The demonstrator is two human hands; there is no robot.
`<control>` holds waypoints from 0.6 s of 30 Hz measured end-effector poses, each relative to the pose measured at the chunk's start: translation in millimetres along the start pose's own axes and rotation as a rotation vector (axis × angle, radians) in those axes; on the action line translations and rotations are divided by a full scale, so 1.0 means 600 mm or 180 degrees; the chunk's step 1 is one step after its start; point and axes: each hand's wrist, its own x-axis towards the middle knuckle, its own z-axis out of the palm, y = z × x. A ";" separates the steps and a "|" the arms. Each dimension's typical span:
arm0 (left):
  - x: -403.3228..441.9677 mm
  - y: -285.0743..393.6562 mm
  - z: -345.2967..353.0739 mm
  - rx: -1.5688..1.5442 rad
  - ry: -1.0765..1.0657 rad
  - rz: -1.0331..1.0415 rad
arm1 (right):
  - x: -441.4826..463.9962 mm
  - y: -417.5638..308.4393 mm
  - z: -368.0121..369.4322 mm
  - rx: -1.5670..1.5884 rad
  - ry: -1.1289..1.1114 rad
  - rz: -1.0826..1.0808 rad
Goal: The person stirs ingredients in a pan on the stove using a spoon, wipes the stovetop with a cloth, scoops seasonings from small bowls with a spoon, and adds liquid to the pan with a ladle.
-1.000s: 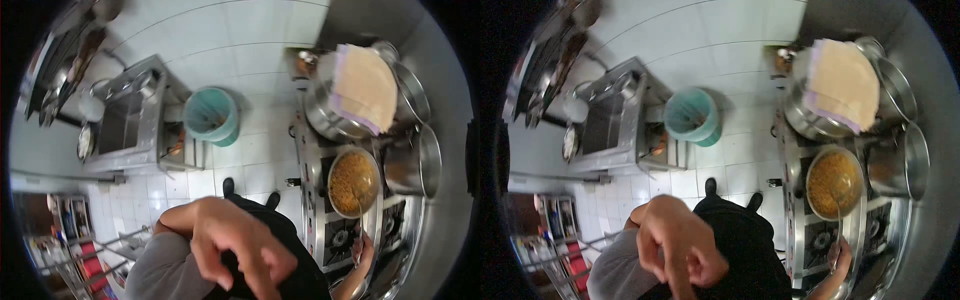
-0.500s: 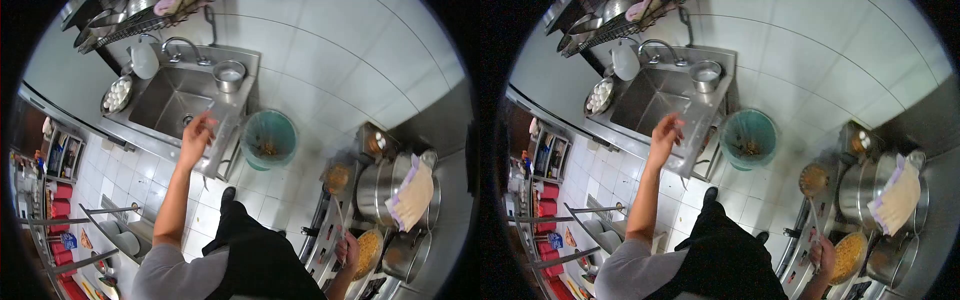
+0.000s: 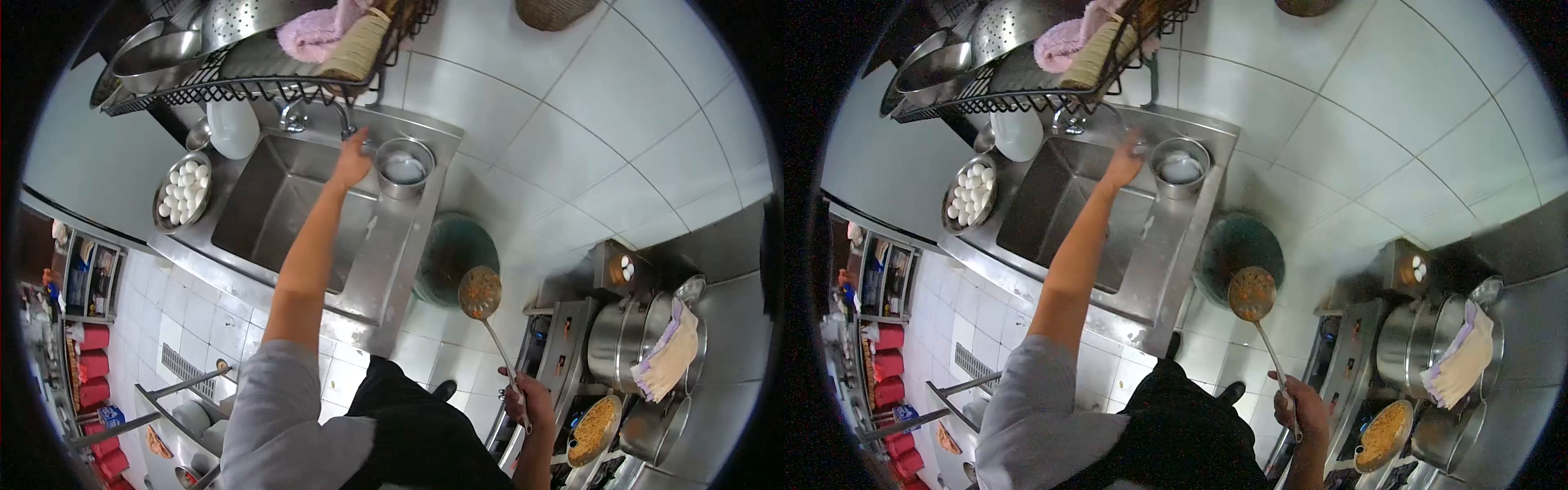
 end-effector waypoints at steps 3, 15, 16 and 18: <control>0.008 0.011 -0.017 0.0167 -0.0319 -0.0194 | 0.004 -0.002 0.023 -0.0158 0.0322 -0.0062; -0.091 -0.047 -0.202 -0.3025 0.1100 -0.2803 | 0.040 -0.049 0.060 -0.0793 0.0286 -0.0278; -0.081 -0.058 -0.207 -0.2927 0.1087 -0.2661 | 0.046 -0.051 0.061 -0.0788 0.0298 -0.0273; -0.074 -0.093 -0.216 -0.2850 0.1012 -0.2541 | 0.055 -0.049 0.056 -0.0758 0.0361 -0.0210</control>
